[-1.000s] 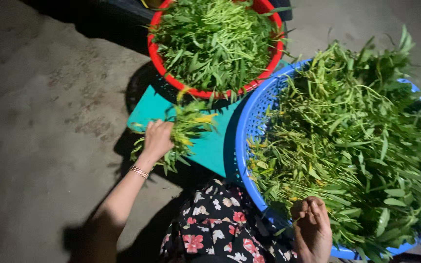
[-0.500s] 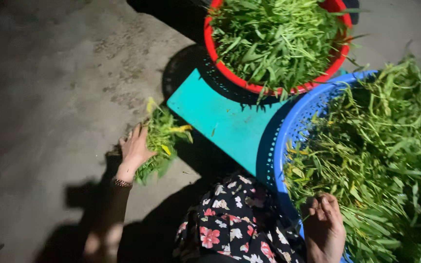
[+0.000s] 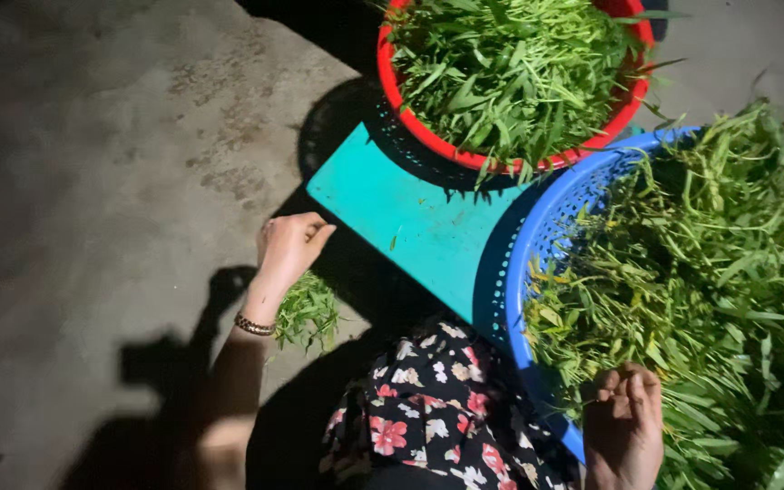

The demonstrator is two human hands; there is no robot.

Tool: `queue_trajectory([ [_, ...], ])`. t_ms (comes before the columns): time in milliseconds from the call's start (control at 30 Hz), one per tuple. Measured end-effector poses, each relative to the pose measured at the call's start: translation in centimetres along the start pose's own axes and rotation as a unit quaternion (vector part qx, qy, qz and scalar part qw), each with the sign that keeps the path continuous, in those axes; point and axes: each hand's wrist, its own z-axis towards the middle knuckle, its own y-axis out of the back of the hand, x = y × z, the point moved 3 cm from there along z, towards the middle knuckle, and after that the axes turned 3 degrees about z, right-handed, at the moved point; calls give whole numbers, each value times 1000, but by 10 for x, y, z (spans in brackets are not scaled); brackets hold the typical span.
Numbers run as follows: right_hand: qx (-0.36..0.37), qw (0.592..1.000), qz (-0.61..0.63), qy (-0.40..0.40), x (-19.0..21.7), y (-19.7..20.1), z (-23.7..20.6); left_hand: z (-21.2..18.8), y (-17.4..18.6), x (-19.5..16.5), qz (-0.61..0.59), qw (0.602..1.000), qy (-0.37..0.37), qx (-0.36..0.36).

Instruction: The person sits in front of two baskets of water spinach and plucks leafy tips from the stems by hand, placing the picked greens into a red basket and setting discarded stems aside. They work through the pile one stem at a time, occasionally gathering handfuls of sorted greens.

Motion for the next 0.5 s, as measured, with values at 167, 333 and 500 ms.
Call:
queue_trajectory([
  [167, -40, 994, -14, 104, 34, 21, -15, -3, -17, -81, -73, 992, -100, 0],
  [333, -77, 984, -31, 159, 65, 62, -39, -36, -60, -177, -155, 949, -250, 112],
  [500, -220, 965, -89, 111, 69, 90, -66, -64, -107, -253, -195, 897, -354, 176],
])
